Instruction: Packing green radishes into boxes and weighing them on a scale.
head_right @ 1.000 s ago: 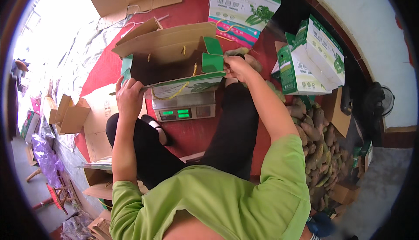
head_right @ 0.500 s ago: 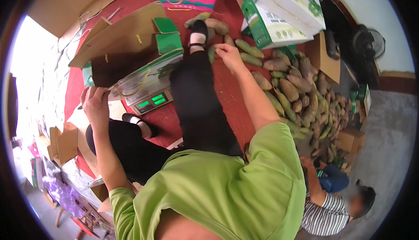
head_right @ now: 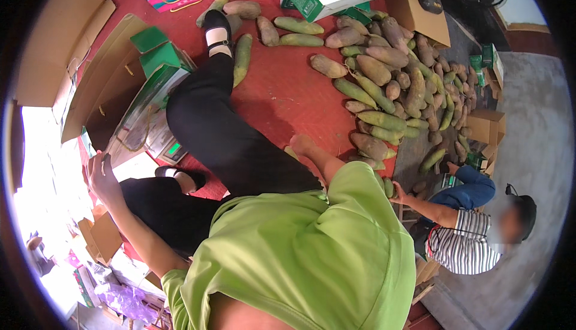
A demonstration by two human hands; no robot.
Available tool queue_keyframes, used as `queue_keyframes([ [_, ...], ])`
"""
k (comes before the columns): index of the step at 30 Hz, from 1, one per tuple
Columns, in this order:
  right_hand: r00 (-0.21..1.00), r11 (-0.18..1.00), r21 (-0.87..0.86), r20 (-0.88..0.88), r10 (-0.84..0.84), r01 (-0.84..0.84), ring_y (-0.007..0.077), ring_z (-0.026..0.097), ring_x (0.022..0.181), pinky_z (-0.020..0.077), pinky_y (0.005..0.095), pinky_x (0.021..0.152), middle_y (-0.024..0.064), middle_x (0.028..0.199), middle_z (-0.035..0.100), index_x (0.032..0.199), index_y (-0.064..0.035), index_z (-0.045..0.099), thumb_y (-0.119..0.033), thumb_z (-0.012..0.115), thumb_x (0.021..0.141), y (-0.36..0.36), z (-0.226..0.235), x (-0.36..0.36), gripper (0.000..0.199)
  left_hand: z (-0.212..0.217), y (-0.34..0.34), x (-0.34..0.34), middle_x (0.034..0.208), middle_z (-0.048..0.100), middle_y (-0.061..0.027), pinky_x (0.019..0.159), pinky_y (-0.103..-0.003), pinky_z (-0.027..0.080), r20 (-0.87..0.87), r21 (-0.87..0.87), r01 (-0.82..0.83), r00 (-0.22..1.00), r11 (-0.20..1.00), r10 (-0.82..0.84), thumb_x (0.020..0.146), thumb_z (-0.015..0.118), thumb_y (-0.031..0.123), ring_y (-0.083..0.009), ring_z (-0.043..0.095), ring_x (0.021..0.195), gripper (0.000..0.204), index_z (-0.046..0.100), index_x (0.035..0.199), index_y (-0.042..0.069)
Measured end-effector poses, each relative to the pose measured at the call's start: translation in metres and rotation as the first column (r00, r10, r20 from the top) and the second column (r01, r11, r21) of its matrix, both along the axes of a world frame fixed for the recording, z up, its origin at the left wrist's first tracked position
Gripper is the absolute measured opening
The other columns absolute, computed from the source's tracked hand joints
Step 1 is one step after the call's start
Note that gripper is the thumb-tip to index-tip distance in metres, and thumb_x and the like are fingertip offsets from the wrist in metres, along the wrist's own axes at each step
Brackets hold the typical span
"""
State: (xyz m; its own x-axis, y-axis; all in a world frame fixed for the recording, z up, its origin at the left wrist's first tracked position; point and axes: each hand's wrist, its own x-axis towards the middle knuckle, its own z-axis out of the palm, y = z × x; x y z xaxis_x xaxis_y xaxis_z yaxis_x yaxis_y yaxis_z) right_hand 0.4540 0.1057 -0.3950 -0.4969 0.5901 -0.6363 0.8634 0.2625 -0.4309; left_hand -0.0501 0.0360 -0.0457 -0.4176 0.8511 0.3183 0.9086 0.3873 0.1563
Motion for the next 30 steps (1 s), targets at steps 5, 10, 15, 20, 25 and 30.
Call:
queue_keyframes([
  [5, 0.979, 0.964, 0.188, 0.043, -0.199, 0.188, 0.0379, 0.066, 0.079, 0.0534, 0.0463, 0.072, 0.016, 0.085, 0.068, 0.09, -0.0105, 0.068, -0.024, 0.055, 0.083, 0.04, 0.009, 0.029, 0.02, -0.012, 0.003, 0.002, 0.097, 0.068, -0.0024, 0.108, -0.044, 0.028, -0.06, 0.02, 0.012, 0.998, 1.0, -0.011, 0.087, 0.061, 0.012, -0.0206, 0.063, 0.096, 0.011, 0.068, 0.095, 0.011],
  [10, 0.882, 0.878, 0.41, 0.28, -0.379, 0.247, 0.0337, 0.057, 0.109, 0.0525, 0.0416, 0.086, 0.0151, 0.117, 0.058, 0.116, -0.0132, 0.056, -0.014, 0.056, 0.085, 0.137, 0.057, 0.054, 0.031, -0.011, -0.004, -0.002, 0.095, 0.068, -0.0039, 0.105, -0.043, 0.032, -0.087, 0.02, 0.0, 0.996, 1.0, 0.002, 0.088, 0.06, 0.011, -0.0218, 0.063, 0.09, 0.01, 0.068, 0.094, 0.008],
  [15, 0.778, 0.812, 0.565, 0.442, -0.446, 0.145, 0.0282, 0.051, 0.118, 0.0499, 0.0429, 0.09, 0.0095, 0.125, 0.052, 0.122, -0.014, 0.05, -0.013, 0.054, 0.088, 0.198, 0.09, 0.085, 0.034, -0.007, -0.005, 0.004, 0.092, 0.067, -0.0055, 0.102, -0.042, 0.034, -0.028, 0.071, -0.011, 1.0, 0.997, 0.013, 0.087, 0.061, 0.007, -0.0225, 0.063, 0.088, 0.008, 0.066, 0.093, 0.006],
  [20, 0.753, 0.844, 0.525, 0.512, -0.414, 0.108, 0.024, 0.046, 0.123, 0.0434, 0.0442, 0.096, 0.0025, 0.128, 0.051, 0.128, -0.0142, 0.046, -0.015, 0.053, 0.089, 0.219, 0.101, 0.106, 0.04, 0.0, 0.006, 0.014, 0.088, 0.066, -0.0077, 0.097, -0.042, 0.039, -0.101, 0.035, 0.034, 0.994, 0.999, -0.03, 0.085, 0.062, 0.004, -0.023, 0.062, 0.086, 0.007, 0.064, 0.091, 0.004],
  [25, 0.731, 0.907, 0.418, 0.606, -0.314, 0.044, 0.0229, 0.043, 0.125, 0.038, 0.0463, 0.1, 0.0007, 0.132, 0.047, 0.143, -0.017, 0.031, -0.016, 0.061, 0.084, 0.209, 0.102, 0.098, 0.067, 0.0, 0.003, 0.01, 0.087, 0.066, -0.0077, 0.094, -0.041, 0.039, -0.108, 0.047, 0.054, 0.993, 0.997, -0.048, 0.082, 0.063, 0.003, -0.0242, 0.061, 0.088, 0.007, 0.064, 0.089, 0.004],
  [30, 0.658, 0.887, 0.449, 0.701, -0.274, -0.109, 0.0209, 0.052, 0.113, 0.0417, 0.0438, 0.088, -0.0002, 0.119, 0.059, 0.113, -0.0203, 0.064, -0.026, 0.057, 0.09, 0.21, 0.086, 0.111, 0.024, 0.005, 0.007, 0.014, 0.09, 0.067, -0.008, 0.092, -0.038, 0.041, -0.082, 0.02, 0.03, 0.996, 0.999, -0.028, 0.083, 0.063, 0.003, -0.0253, 0.062, 0.09, 0.007, 0.064, 0.09, 0.004],
])
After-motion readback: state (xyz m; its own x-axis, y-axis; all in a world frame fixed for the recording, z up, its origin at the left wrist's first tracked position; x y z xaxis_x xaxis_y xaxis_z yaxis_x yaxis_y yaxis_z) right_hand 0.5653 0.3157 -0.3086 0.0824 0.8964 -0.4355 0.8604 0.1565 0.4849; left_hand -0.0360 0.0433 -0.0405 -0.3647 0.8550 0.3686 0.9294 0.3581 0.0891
